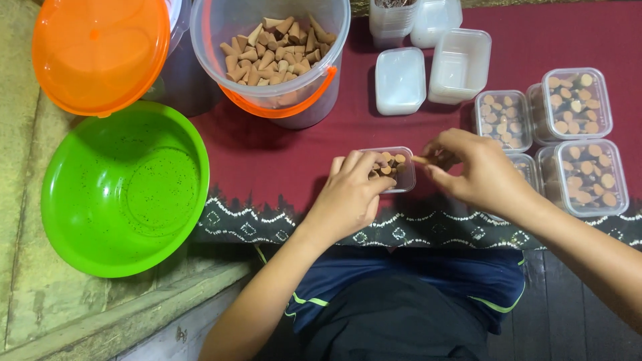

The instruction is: Packaging incense cones into small plastic containers from a bulk bucket.

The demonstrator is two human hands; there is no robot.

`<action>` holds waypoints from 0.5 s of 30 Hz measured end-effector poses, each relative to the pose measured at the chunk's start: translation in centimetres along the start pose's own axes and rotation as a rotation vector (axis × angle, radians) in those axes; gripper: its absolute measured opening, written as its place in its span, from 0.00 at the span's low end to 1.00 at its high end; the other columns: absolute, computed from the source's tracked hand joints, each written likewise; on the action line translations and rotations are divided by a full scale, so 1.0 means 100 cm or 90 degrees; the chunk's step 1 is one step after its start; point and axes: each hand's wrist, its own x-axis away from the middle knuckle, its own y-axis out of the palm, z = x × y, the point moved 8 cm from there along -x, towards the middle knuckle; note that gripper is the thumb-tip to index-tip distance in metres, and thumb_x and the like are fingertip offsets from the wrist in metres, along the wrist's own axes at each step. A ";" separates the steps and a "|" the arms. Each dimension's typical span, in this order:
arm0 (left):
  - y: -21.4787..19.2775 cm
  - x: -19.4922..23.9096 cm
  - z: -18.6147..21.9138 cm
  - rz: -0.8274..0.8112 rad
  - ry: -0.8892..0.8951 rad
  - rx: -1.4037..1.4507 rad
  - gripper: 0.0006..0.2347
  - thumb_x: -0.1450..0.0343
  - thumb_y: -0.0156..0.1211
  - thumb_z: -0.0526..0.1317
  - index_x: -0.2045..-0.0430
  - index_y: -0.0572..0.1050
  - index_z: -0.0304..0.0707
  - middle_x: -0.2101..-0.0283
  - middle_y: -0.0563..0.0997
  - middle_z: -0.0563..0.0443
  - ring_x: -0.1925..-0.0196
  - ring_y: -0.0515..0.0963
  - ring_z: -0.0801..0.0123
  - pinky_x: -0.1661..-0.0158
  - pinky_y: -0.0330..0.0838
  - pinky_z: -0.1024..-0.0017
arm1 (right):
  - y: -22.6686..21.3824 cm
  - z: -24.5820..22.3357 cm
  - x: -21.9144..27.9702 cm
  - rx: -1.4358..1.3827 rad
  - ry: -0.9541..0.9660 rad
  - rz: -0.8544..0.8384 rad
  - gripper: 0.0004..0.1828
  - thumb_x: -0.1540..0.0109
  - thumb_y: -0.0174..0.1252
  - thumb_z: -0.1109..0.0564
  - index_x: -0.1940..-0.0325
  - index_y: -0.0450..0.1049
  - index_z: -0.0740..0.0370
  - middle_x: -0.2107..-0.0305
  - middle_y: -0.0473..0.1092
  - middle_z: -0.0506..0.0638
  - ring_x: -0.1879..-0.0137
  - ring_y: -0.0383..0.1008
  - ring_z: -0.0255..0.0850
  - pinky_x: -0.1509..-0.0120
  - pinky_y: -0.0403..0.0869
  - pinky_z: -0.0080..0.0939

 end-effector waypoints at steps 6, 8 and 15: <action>0.019 0.010 -0.003 -0.045 -0.009 -0.033 0.12 0.38 0.52 0.35 0.66 0.79 0.47 0.48 0.71 0.50 0.41 0.69 0.55 0.49 0.60 0.59 | 0.023 -0.005 0.000 0.140 -0.037 -0.066 0.12 0.46 0.67 0.57 0.58 0.81 0.57 0.70 0.75 0.56 0.64 0.82 0.52 0.60 0.78 0.54; 0.021 0.012 -0.005 -0.048 -0.017 -0.028 0.13 0.38 0.51 0.35 0.64 0.80 0.48 0.47 0.71 0.49 0.41 0.68 0.54 0.49 0.60 0.58 | 0.033 0.002 0.000 0.175 -0.018 -0.077 0.13 0.46 0.68 0.55 0.58 0.79 0.54 0.72 0.75 0.52 0.64 0.82 0.50 0.59 0.78 0.53; 0.028 0.022 -0.018 -0.026 -0.036 -0.052 0.16 0.39 0.51 0.35 0.61 0.81 0.50 0.47 0.71 0.49 0.41 0.67 0.54 0.48 0.59 0.55 | 0.060 -0.005 0.001 0.349 -0.130 -0.085 0.12 0.46 0.69 0.49 0.62 0.76 0.51 0.69 0.74 0.45 0.58 0.79 0.46 0.59 0.78 0.47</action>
